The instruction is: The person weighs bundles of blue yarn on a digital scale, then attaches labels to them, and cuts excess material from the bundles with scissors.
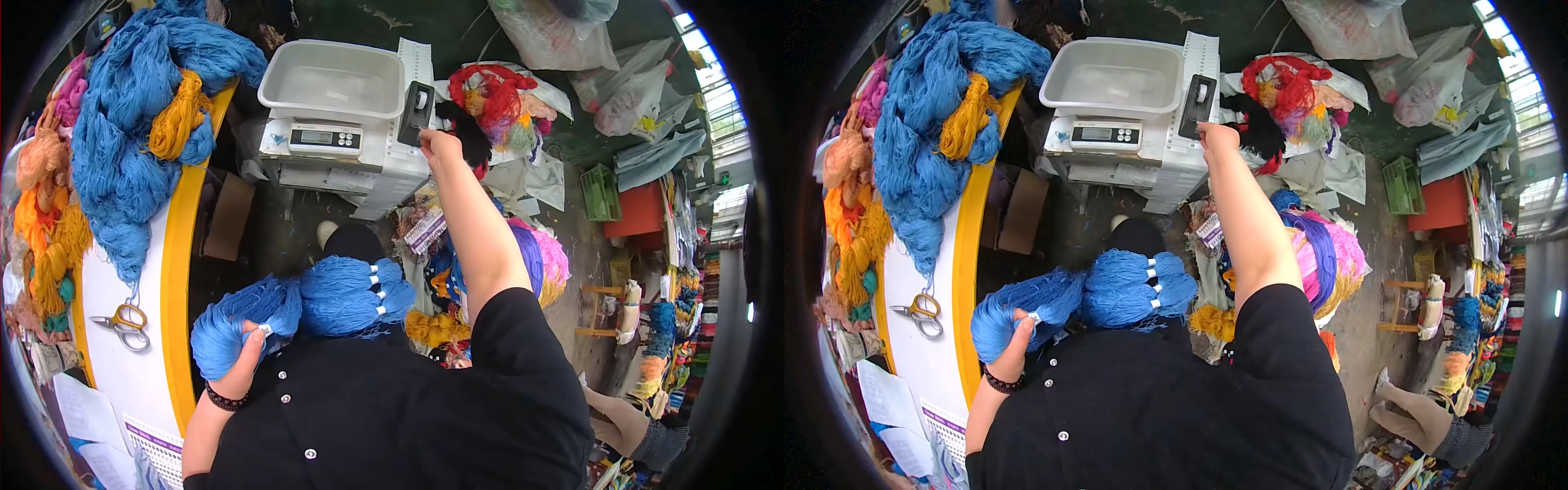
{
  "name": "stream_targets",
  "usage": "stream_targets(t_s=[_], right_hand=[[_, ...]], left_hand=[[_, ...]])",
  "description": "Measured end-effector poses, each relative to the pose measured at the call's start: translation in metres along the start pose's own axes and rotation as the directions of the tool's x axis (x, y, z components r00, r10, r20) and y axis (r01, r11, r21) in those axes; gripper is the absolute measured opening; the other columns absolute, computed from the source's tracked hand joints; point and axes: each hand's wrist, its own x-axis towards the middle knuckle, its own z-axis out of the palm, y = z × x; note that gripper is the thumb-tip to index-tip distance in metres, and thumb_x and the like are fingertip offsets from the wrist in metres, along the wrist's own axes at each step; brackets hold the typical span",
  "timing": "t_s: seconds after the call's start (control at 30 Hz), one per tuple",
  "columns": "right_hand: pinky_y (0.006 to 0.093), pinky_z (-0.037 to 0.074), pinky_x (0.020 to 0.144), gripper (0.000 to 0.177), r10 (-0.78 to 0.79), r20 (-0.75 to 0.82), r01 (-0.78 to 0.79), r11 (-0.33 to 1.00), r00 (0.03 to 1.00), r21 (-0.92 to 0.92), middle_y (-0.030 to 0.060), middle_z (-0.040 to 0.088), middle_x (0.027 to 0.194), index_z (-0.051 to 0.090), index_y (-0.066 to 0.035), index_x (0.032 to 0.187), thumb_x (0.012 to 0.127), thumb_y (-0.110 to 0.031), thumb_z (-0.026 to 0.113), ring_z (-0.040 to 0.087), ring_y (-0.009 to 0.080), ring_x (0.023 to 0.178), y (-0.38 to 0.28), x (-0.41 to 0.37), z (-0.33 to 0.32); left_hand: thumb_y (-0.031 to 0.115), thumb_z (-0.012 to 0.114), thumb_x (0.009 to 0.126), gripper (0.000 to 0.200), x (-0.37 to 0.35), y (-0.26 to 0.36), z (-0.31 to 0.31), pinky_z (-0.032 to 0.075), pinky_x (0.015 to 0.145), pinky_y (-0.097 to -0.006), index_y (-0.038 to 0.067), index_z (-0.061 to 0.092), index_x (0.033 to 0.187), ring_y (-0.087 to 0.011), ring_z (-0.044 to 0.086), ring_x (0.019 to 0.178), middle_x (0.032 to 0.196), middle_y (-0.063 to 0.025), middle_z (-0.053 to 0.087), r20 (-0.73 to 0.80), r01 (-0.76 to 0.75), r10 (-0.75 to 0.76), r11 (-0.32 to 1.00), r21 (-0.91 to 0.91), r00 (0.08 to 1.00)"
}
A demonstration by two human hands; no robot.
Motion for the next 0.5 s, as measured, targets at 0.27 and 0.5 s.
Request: stream_targets(t_s=[0.27,0.5], right_hand=[[0.0333,0.042,0.058,0.012,-0.009,-0.122,0.001,0.998,0.992,-0.063,0.0037,0.058,0.069,0.061,-0.005,0.073,0.069,-0.002,0.072,0.054,0.0171,0.062,-0.001,-0.011,0.008],[0.0291,0.035,0.04,0.02,0.207,-0.193,-0.218,0.975,0.959,-0.039,0.001,0.048,0.057,0.052,-0.01,0.065,0.076,-0.01,0.068,0.046,0.014,0.045,0.027,-0.004,0.014]], left_hand=[[0.007,0.068,0.082,0.005,-0.003,-0.006,-0.002,0.043,0.062,-0.0232,0.004,0.064,0.084,-0.0081,0.054,0.067,0.075,0.0001,0.059,0.017,0.048,-0.048,0.999,-0.021,0.999],[0.007,0.07,0.074,0.004,0.011,0.001,-0.013,0.043,0.059,-0.0305,0.006,0.066,0.072,-0.0202,0.057,0.062,0.066,-0.0064,0.06,-0.108,-0.13,0.161,0.958,0.254,0.981]])
